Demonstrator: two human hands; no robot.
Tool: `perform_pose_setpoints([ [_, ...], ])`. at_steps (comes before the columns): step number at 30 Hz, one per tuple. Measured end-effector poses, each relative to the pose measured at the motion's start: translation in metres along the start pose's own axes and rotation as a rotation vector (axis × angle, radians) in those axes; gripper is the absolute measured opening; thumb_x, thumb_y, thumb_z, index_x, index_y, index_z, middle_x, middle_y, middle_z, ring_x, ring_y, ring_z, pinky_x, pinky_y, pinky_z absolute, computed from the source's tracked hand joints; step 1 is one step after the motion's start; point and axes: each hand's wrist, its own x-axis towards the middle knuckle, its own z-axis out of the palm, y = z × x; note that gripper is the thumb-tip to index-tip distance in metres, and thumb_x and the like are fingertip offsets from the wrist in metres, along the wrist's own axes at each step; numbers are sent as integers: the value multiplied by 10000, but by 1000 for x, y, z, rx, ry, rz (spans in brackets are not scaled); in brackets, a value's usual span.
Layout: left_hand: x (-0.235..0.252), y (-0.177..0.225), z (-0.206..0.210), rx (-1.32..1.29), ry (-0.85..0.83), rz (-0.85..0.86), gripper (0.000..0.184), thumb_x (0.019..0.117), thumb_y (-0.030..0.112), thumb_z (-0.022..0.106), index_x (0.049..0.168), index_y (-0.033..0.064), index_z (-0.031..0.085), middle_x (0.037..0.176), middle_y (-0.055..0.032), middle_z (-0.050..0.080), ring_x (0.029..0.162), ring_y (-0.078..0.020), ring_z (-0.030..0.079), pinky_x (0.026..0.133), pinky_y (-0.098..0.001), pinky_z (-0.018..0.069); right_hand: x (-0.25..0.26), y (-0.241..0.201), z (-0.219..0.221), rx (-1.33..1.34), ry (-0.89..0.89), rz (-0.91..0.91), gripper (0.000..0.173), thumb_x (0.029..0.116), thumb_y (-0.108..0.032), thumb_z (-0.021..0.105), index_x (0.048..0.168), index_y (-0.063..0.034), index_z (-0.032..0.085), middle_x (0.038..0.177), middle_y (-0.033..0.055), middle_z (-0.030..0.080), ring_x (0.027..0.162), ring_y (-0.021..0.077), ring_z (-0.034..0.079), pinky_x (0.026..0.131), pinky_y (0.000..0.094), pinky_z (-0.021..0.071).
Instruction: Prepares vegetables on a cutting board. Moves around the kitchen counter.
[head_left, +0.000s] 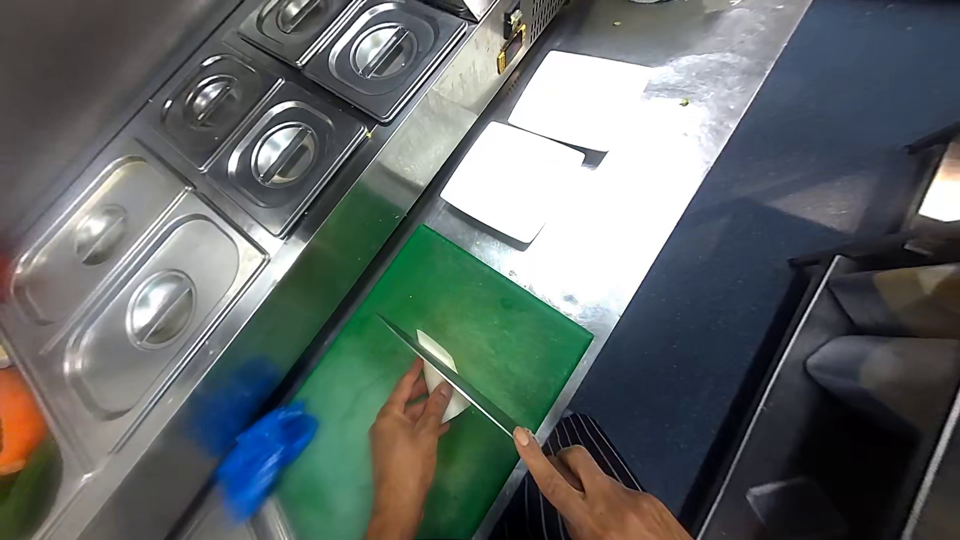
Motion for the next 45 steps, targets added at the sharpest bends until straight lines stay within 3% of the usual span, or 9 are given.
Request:
perform_pose_setpoints([
  [27, -1, -2, 1, 9, -3, 15, 572, 900, 116, 781, 1432, 66, 575, 1137, -133, 726, 826, -232, 759, 691, -407, 668, 10, -4, -21, 19, -118, -1, 580, 1018, -62, 485, 1584, -171, 415, 919, 213, 641, 550, 309, 636, 448, 419, 512],
  [29, -1, -1, 0, -1, -4, 18, 555, 902, 100, 776, 1418, 55, 579, 1127, -130, 732, 820, -232, 763, 684, -404, 671, 10, -8, -21, 50, -127, 5, 563, 1036, -70, 474, 1587, -162, 403, 984, 227, 645, 570, 313, 647, 459, 429, 524],
  [32, 0, -2, 0, 12, -6, 27, 551, 896, 117, 781, 1409, 56, 590, 1129, -119, 737, 836, -225, 765, 698, -402, 671, 11, -17, -19, 62, -127, 18, 573, 1021, -37, 492, 1581, -118, 396, 1225, 261, 626, 666, 340, 693, 506, 439, 566],
  [33, 1, -2, 0, 26, -6, 31, 554, 894, 130, 786, 1408, 60, 591, 1129, -116, 736, 839, -223, 765, 699, -406, 672, 13, -19, -17, 42, -120, 14, 573, 1019, -36, 498, 1578, -105, 396, 1242, 261, 629, 684, 345, 700, 510, 437, 568],
  [39, 2, -2, 0, 59, -13, 33, 564, 890, 149, 795, 1412, 74, 595, 1138, -116, 733, 859, -221, 763, 709, -413, 671, 23, -20, -15, -117, -113, 8, 601, 1023, -73, 494, 1604, -161, 367, 891, 206, 642, 508, 302, 624, 435, 414, 511],
  [45, 3, -3, -1, 51, -24, 26, 573, 889, 161, 800, 1417, 81, 592, 1151, -117, 729, 847, -220, 764, 703, -405, 673, 26, -22, -18, -127, -123, 32, 624, 1006, -40, 500, 1601, -185, 381, 840, 200, 627, 475, 293, 607, 421, 410, 503],
])
